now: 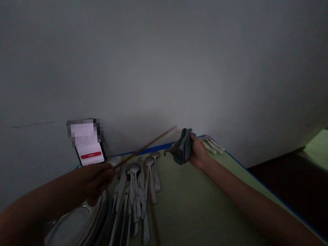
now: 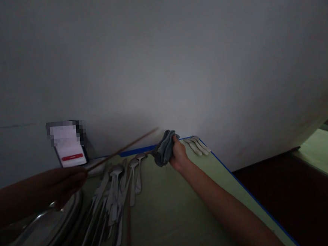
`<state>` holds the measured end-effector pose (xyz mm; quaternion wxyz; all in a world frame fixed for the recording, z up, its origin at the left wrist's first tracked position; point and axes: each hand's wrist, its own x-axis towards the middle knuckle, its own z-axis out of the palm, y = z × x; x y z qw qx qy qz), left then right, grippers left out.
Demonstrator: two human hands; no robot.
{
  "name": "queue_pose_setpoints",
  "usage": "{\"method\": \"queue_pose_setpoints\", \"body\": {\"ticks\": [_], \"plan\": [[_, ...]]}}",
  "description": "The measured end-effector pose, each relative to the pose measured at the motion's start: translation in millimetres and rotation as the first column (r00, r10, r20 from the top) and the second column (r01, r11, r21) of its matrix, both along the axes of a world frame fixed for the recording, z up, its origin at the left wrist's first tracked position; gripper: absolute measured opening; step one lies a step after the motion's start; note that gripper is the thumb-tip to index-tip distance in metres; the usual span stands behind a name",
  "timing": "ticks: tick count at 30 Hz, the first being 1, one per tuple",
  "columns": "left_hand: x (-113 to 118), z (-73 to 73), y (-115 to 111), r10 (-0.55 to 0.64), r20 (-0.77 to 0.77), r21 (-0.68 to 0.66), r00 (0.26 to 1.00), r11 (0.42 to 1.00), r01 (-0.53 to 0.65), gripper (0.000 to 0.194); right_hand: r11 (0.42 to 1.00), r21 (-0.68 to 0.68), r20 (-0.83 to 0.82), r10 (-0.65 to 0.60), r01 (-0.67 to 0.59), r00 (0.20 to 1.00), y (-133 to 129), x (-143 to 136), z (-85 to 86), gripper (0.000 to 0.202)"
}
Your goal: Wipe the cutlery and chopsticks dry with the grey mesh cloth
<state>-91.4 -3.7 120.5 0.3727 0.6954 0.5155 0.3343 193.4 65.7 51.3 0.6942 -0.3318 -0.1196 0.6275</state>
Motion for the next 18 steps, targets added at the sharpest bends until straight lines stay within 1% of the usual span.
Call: {"method": "queue_pose_setpoints", "body": {"ticks": [1,2,3,4,5,6,7,8,9,10,11,12,13,15,16,17,18], "plan": [[-3,3.9,1,-0.056,-0.119,-0.097,0.991,0.994,0.044,0.025,1.000,-0.014,0.028,0.025,-0.024,0.999,-1,-2,-1.9,0.030],[-5,7.8,2,-0.076,-0.172,-0.119,0.982,0.991,0.056,0.025,0.999,-0.029,0.073,0.045,-0.043,0.996,-3,-3,-3.0,0.031],[-5,11.2,3,-0.065,-0.202,-0.073,0.977,0.996,0.051,0.027,0.997,-0.036,0.141,0.078,-0.073,0.987,-5,-4,-3.4,0.032],[-3,13.6,4,-0.078,-0.241,-0.055,0.967,0.996,0.067,0.029,0.992,-0.031,0.230,0.129,-0.126,0.965,-8,-5,-3.0,0.030],[1,14.8,4,-0.114,-0.293,-0.058,0.949,0.993,0.101,0.031,0.977,-0.011,0.337,0.202,-0.211,0.919,-12,-6,-1.9,0.025],[7,15.0,5,-0.131,-0.329,-0.020,0.935,0.991,0.131,0.031,0.948,0.017,0.455,0.274,-0.316,0.847,-16,-7,0.0,0.018],[16,14.0,6,-0.171,-0.377,-0.020,0.910,0.984,0.176,0.031,0.904,0.052,0.567,0.323,-0.425,0.758,-21,-8,2.5,0.013],[25,12.3,6,-0.245,-0.436,-0.079,0.866,0.969,0.234,0.035,0.850,0.084,0.663,0.342,-0.521,0.666,-25,-10,5.5,0.018],[35,9.9,7,-0.280,-0.471,-0.102,0.837,0.959,0.263,0.036,0.814,0.110,0.726,0.326,-0.570,0.605,-30,-12,8.9,0.028],[46,7.0,7,-0.315,-0.505,-0.134,0.803,0.948,0.288,0.034,0.789,0.137,0.759,0.305,-0.599,0.576,-33,-13,12.5,0.035],[56,3.7,7,-0.359,-0.565,-0.173,0.743,0.932,0.318,0.033,0.769,0.163,0.768,0.295,-0.619,0.568,-36,-14,16.1,0.039],[66,0.1,7,-0.367,-0.614,-0.164,0.699,0.925,0.342,0.034,0.764,0.187,0.760,0.286,-0.618,0.584,-37,-14,19.7,0.037],[76,-3.6,6,-0.331,-0.662,-0.095,0.672,0.927,0.363,0.033,0.765,0.213,0.738,0.282,-0.607,0.613,-38,-13,23.1,0.033],[91,-11.1,3,-0.275,-0.719,0.026,0.638,0.907,0.420,0.031,0.789,0.257,0.697,0.249,-0.558,0.673,-36,-7,29.8,0.024],[97,-14.5,2,-0.279,-0.722,0.029,0.633,0.902,0.430,0.032,0.805,0.273,0.692,0.216,-0.527,0.689,-35,-2,33.4,0.022],[101,-17.5,0,-0.295,-0.722,0.022,0.626,0.895,0.446,0.033,0.817,0.286,0.707,0.173,-0.501,0.686,-33,6,37.1,0.022],[104,-20.2,-1,-0.301,-0.721,0.022,0.624,0.890,0.455,0.033,0.830,0.288,0.742,0.121,-0.478,0.659,-31,15,41.1,0.022]]}}
